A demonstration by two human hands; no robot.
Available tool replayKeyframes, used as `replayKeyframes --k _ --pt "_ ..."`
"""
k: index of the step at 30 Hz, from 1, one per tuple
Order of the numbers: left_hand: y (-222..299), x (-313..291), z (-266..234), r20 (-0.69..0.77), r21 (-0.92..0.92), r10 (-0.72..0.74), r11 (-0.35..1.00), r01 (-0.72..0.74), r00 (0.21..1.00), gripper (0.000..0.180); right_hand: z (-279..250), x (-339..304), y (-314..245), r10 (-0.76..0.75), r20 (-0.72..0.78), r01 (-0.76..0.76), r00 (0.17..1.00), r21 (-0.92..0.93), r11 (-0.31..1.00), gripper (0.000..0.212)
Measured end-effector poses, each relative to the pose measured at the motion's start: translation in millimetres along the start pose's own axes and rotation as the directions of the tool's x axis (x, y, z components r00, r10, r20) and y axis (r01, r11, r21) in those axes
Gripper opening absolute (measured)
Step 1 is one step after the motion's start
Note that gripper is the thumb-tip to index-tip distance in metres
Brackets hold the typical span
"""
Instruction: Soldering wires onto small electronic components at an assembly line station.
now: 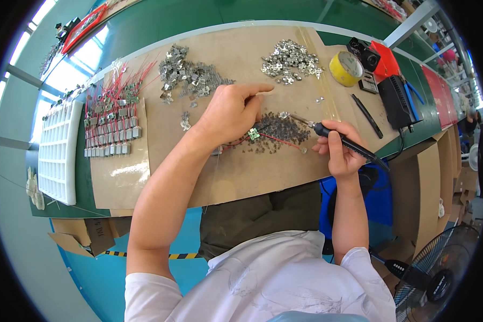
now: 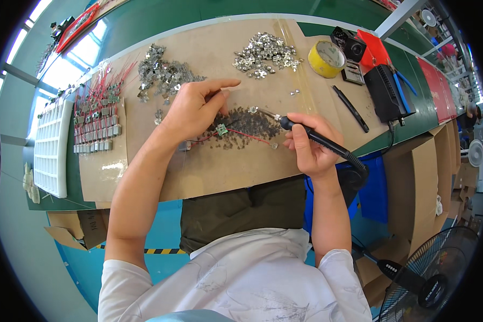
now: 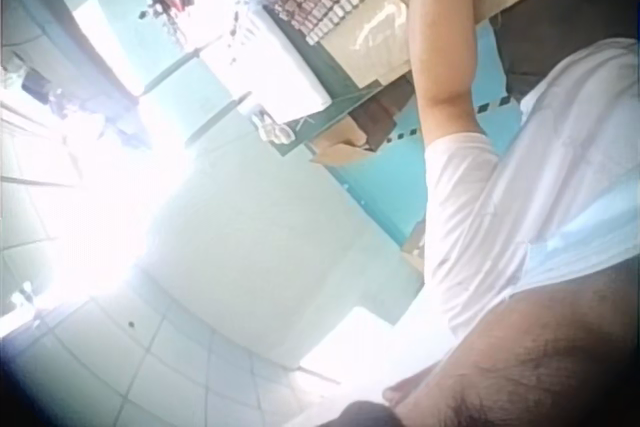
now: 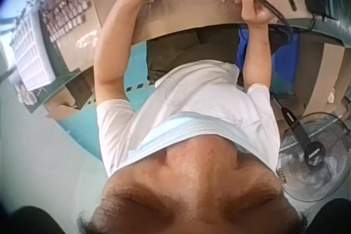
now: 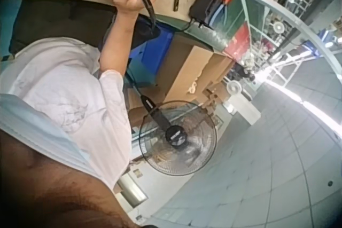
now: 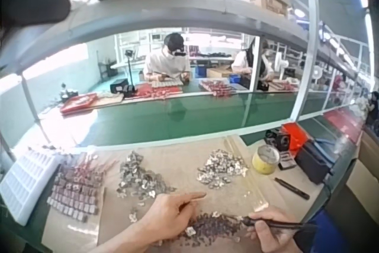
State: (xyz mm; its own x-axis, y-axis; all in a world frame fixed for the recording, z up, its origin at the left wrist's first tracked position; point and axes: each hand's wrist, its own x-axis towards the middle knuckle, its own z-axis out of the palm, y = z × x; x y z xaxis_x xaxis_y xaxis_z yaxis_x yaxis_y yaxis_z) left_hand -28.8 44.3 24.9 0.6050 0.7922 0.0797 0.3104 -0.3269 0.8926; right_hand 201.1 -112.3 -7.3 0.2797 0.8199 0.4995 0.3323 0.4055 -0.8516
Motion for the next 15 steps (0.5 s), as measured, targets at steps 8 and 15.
replayKeyframes --k 8,15 --pt "6 -8 -5 0.172 0.16 0.039 0.985 -0.067 0.984 0.015 1 3 -6 0.027 -0.002 -0.027 1.0 -0.001 1.0 0.014" --pt "-1 -8 2 0.2 0.256 0.101 0.955 -0.151 0.975 0.013 3 3 -4 0.041 -0.004 -0.041 0.999 0.009 0.999 0.014"
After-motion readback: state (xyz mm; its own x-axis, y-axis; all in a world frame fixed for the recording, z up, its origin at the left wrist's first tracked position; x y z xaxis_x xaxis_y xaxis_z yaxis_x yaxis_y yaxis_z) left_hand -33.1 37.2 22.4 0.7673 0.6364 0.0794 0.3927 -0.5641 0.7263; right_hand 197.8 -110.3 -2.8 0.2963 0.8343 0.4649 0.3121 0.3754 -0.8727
